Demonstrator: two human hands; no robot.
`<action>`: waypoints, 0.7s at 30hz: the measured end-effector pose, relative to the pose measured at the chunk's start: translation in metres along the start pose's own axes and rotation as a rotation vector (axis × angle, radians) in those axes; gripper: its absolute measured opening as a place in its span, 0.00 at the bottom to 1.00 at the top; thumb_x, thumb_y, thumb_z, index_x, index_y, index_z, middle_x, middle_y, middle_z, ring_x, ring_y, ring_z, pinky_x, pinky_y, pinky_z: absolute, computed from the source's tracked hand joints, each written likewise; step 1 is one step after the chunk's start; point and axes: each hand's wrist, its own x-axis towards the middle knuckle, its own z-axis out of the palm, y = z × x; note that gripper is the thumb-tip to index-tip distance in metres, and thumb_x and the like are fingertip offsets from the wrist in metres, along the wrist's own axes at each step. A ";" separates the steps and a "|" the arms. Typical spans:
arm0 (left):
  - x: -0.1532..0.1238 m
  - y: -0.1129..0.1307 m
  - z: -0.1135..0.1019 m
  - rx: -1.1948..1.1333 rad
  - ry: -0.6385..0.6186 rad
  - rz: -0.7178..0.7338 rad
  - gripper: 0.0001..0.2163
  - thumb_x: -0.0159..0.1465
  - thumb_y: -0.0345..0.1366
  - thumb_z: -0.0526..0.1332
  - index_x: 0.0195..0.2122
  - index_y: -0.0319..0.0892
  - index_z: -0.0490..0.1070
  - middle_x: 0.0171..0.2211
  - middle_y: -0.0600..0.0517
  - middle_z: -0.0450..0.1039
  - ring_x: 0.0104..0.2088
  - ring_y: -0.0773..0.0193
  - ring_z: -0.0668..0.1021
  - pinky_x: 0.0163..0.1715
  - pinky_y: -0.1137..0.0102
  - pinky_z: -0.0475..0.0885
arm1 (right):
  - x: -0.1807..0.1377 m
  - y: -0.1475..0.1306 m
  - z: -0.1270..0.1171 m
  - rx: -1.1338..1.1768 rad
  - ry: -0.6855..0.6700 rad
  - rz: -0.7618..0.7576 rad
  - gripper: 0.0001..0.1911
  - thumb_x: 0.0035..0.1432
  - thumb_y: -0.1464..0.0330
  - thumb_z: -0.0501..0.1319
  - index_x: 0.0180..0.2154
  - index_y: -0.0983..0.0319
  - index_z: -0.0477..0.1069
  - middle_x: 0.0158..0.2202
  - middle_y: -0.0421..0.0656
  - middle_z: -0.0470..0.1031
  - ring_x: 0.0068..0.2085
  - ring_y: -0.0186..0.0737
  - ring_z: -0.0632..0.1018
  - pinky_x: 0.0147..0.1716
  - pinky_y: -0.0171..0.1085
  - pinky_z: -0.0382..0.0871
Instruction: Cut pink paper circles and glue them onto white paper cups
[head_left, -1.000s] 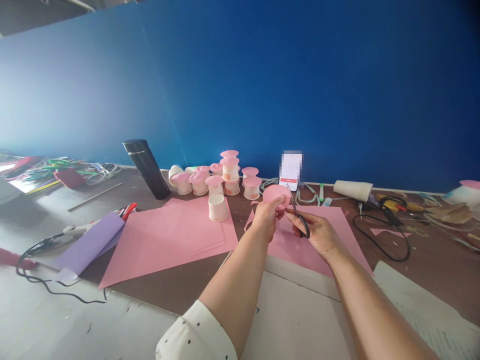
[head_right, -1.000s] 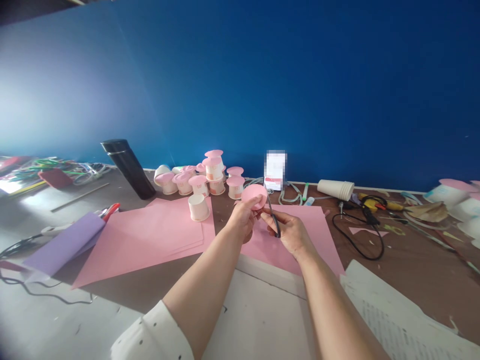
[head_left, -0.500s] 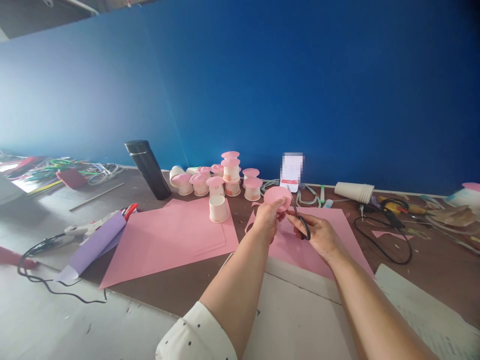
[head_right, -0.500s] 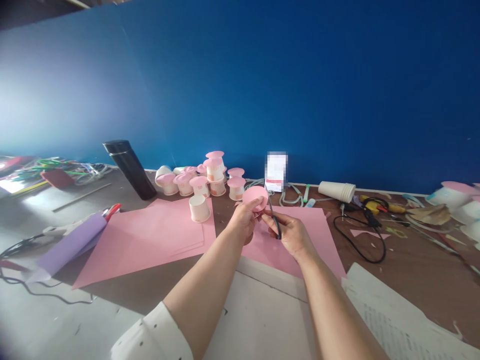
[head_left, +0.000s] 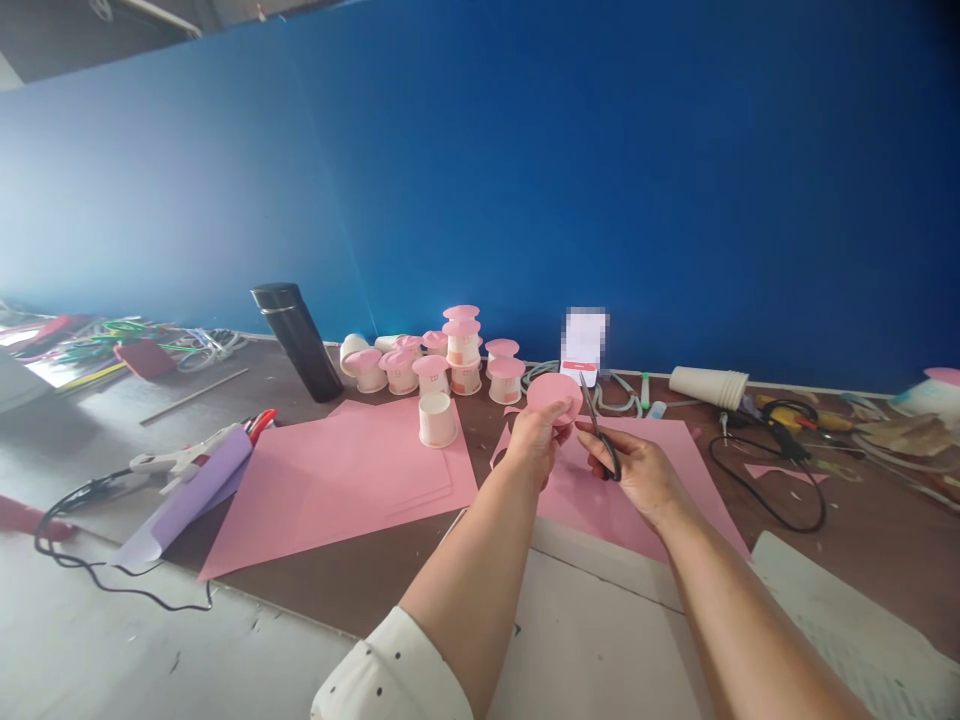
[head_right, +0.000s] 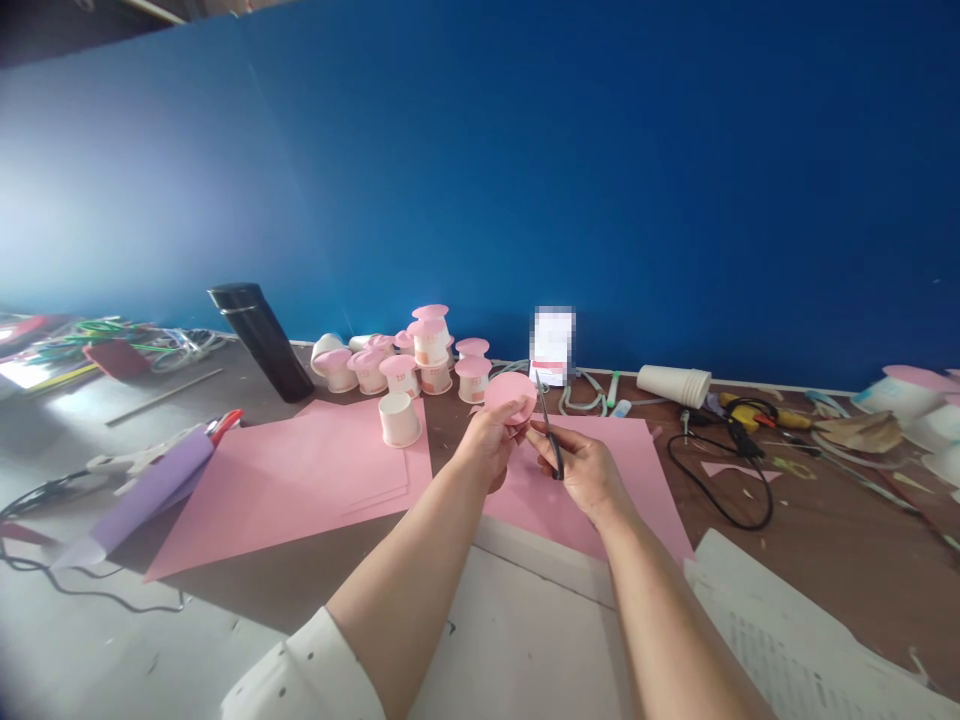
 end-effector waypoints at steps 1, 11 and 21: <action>-0.001 0.000 0.000 -0.013 -0.001 -0.005 0.10 0.50 0.30 0.71 0.32 0.38 0.73 0.34 0.48 0.76 0.33 0.66 0.76 0.41 0.67 0.69 | 0.000 0.000 0.000 0.006 0.004 0.007 0.28 0.50 0.50 0.68 0.49 0.58 0.79 0.23 0.37 0.72 0.28 0.37 0.71 0.34 0.37 0.64; 0.002 -0.002 -0.003 -0.003 -0.022 -0.006 0.12 0.50 0.32 0.72 0.34 0.38 0.74 0.36 0.47 0.77 0.37 0.63 0.77 0.45 0.64 0.69 | -0.005 -0.008 0.002 0.074 -0.017 -0.006 0.23 0.50 0.48 0.67 0.35 0.60 0.81 0.23 0.40 0.71 0.27 0.38 0.71 0.31 0.37 0.64; 0.006 -0.004 -0.003 -0.037 -0.058 0.009 0.13 0.49 0.32 0.73 0.33 0.36 0.73 0.35 0.44 0.78 0.37 0.60 0.80 0.46 0.63 0.70 | -0.003 -0.004 0.001 0.122 -0.065 -0.004 0.26 0.50 0.48 0.67 0.43 0.60 0.80 0.25 0.37 0.70 0.28 0.37 0.71 0.34 0.38 0.63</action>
